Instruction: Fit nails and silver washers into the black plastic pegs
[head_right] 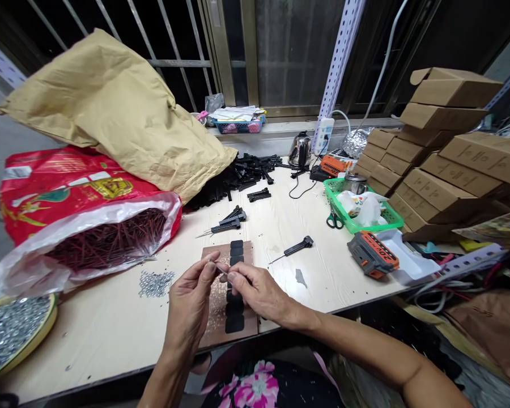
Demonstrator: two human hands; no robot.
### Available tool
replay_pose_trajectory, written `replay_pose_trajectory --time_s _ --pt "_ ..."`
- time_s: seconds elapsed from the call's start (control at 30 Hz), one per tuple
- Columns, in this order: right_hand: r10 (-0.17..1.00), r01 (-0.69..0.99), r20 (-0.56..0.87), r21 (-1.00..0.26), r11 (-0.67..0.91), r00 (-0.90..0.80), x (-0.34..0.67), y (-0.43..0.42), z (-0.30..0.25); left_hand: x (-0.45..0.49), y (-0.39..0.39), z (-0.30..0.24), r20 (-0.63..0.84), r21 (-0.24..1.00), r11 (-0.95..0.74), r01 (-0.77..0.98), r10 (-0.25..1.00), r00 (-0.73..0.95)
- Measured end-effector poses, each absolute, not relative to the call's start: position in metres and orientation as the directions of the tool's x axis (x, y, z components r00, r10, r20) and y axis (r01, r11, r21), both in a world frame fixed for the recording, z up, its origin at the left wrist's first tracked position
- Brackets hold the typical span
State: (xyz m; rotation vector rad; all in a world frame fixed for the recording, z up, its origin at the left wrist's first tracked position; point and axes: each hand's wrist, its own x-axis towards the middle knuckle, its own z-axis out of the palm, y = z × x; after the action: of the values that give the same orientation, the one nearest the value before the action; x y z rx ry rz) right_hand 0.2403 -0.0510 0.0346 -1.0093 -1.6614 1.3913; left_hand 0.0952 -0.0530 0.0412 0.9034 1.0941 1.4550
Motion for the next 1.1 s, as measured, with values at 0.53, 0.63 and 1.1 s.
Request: replay_pose_trajectory --time_s 0.53,0.63,1.1 --pt "0.891 0.895 -0.089 -0.014 0.445 -0.445 0.288 -0.018 0.016 0.067 -0.040 0.003 -0.033 0.967 0.077 0.244 0.983 -0.179" --pt "0.839 0.845 -0.159 0.043 0.532 -0.520 0.294 -0.005 0.008 0.060 -0.039 -0.013 0.004 0.924 0.076 0.375 0.978 -0.209" --pt "0.721 0.738 -0.195 -0.017 0.675 -0.665 0.288 0.029 -0.007 0.060 -0.038 -0.031 0.061 0.832 0.083 0.548 0.969 -0.238"
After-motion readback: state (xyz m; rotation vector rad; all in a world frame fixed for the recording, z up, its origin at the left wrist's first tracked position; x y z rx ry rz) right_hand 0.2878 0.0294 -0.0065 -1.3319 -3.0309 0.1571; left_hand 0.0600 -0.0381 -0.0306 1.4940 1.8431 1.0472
